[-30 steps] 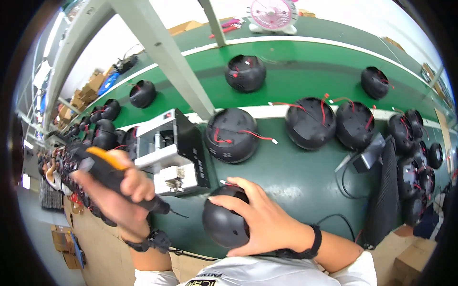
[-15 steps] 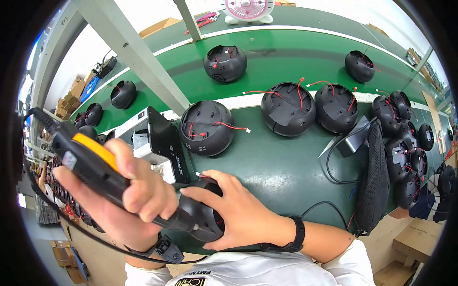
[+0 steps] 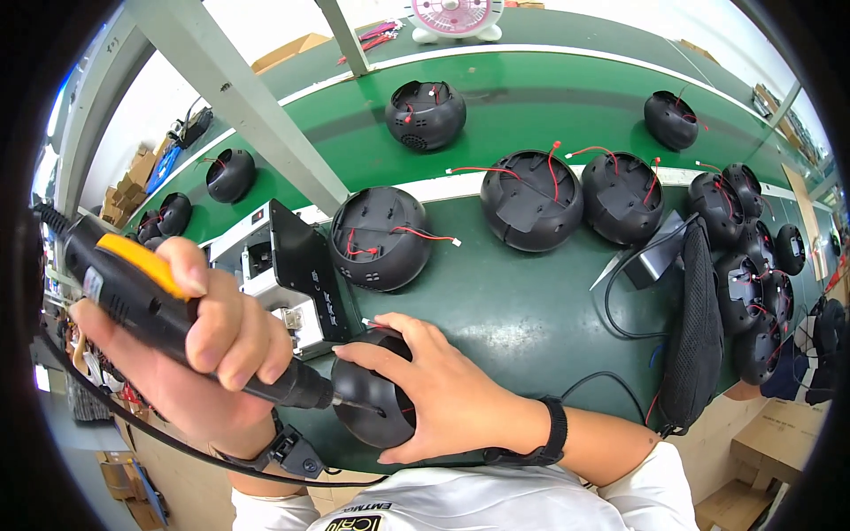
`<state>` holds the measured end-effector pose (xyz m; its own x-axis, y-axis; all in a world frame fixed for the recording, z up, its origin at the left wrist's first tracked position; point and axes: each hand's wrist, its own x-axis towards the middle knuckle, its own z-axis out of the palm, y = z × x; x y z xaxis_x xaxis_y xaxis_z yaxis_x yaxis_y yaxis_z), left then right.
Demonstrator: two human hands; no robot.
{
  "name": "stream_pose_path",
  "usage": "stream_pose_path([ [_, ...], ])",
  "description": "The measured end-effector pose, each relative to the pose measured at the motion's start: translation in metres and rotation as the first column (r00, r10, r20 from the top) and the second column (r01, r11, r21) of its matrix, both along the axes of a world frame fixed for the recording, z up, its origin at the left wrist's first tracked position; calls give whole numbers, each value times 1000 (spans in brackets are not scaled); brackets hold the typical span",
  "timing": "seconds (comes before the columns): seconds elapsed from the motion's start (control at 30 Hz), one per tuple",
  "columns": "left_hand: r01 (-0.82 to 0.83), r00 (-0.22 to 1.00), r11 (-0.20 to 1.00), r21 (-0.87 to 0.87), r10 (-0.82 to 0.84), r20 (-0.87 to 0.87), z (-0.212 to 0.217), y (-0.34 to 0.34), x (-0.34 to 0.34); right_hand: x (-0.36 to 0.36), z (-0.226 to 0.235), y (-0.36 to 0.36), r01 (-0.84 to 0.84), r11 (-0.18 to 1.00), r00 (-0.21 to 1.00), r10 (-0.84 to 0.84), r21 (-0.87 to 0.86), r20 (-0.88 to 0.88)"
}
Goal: Assembling black plastic dome components using a screw machine and electric screwdriver on a factory line.
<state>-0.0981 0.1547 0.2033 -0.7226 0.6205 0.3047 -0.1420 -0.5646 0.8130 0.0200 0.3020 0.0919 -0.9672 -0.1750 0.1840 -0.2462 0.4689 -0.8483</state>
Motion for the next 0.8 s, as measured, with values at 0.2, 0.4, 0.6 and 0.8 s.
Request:
stream_pose_path([
  [0.2, 19, 935, 986, -166, 41, 353, -23, 14, 13, 7, -1, -3, -3, 1000, 1000, 3, -25, -16],
  [0.4, 306, 840, 933, 192, -359, 406, -45, 6, 5, 9, -4, -8, 2, 999, 1000, -2, -37, -13],
  [0.6, 644, 737, 670, 371, -673, -65, -45, 6, 0, 11, -12, -11, -61, 997, 998, 61, -49, -4],
  [0.8, -324, 924, 944, 59, 329, -192, 4, -73, -24, 12, 0, -2, 51, 995, 996, -44, 82, -80],
])
